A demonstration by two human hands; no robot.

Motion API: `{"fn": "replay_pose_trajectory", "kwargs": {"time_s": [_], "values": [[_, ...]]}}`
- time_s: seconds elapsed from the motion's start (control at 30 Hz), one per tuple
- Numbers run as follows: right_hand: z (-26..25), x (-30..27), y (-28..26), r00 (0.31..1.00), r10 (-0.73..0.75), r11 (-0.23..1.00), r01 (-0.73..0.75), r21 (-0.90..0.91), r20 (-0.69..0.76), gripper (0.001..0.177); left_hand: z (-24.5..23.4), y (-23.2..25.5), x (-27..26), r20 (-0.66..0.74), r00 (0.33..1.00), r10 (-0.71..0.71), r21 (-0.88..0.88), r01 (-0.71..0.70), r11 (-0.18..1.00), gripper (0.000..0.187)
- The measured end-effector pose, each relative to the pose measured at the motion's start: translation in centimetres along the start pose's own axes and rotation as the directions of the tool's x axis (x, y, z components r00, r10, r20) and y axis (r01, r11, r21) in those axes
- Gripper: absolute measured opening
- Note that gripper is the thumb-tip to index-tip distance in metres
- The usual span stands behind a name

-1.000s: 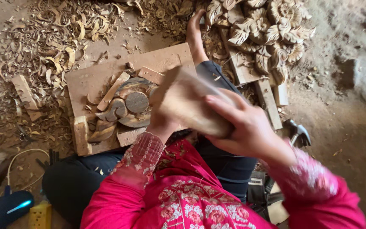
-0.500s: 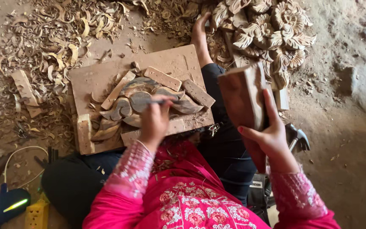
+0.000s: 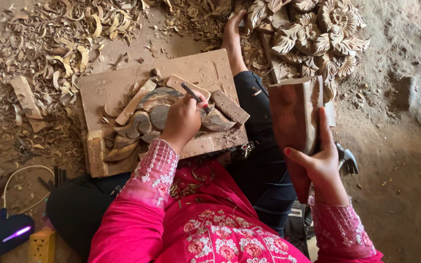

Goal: The person carves a decorative floral pattern into a rectangular wooden block using a chisel and a wooden mallet. They repeatedly strike the chisel to remove wood shavings and refine the design.

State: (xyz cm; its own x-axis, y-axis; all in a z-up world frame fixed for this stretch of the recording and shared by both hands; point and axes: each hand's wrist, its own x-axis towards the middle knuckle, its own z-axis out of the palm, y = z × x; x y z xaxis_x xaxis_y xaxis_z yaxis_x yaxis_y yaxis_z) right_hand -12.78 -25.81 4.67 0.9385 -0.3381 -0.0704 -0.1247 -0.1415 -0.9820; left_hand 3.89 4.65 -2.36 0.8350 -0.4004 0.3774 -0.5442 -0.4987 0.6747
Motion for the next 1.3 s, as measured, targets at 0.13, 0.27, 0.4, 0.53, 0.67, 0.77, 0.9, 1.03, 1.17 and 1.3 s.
{"fn": "replay_pose_trajectory", "kwargs": {"time_s": [0.13,0.27,0.4,0.53,0.67,0.77,0.9,1.03,1.17,1.3], "values": [[0.5,0.2,-0.7,1.0,-0.018,1.0,0.018,0.005,0.025,0.121,0.0,0.5,0.2,-0.023,1.0,0.014,-0.018,-0.014,1.0,0.013],[1.0,1.4,-2.7,0.979,-0.182,0.947,0.199,-0.251,0.087,0.123,0.7,0.9,0.3,0.084,0.992,-0.099,0.04,0.096,0.995,0.009],[2.4,3.6,-6.9,0.918,-0.392,0.897,0.368,0.244,0.056,0.124,0.9,1.0,0.6,-0.095,0.993,0.071,0.015,-0.07,0.997,0.01],[5.4,8.6,-11.9,0.714,-0.607,0.676,0.695,-0.245,0.35,0.105,1.1,1.1,0.4,-0.019,0.999,0.031,0.022,-0.03,0.999,0.007],[7.2,11.0,-15.5,0.474,-0.568,0.07,0.843,-0.534,0.673,0.08,0.8,1.4,0.5,-0.103,0.987,0.12,0.105,-0.109,0.989,0.012],[7.6,9.7,-16.3,0.509,-0.727,0.224,0.81,-0.542,0.46,0.073,1.7,0.9,-0.2,-0.129,0.985,0.114,0.064,-0.107,0.992,0.012],[7.7,8.5,-16.2,0.412,-0.657,0.07,0.867,-0.494,0.631,0.076,2.7,-0.4,-2.5,-0.104,0.989,0.104,0.065,-0.098,0.993,0.011],[5.1,7.2,-13.2,0.449,-0.654,0.04,0.824,-0.565,0.609,0.074,3.9,-0.1,-5.5,-0.114,0.99,-0.086,0.221,0.11,0.969,0.006],[0.9,3.7,-6.6,0.807,-0.526,0.591,0.574,-0.567,0.268,0.096,3.2,1.6,-8.5,-0.35,0.936,0.036,-0.12,-0.083,0.989,0.01],[-3.2,0.5,-1.0,0.912,-0.407,0.666,0.332,-0.668,0.047,0.107,2.9,2.6,-6.4,-0.356,0.867,-0.349,-0.374,0.21,0.903,0.011]]}}
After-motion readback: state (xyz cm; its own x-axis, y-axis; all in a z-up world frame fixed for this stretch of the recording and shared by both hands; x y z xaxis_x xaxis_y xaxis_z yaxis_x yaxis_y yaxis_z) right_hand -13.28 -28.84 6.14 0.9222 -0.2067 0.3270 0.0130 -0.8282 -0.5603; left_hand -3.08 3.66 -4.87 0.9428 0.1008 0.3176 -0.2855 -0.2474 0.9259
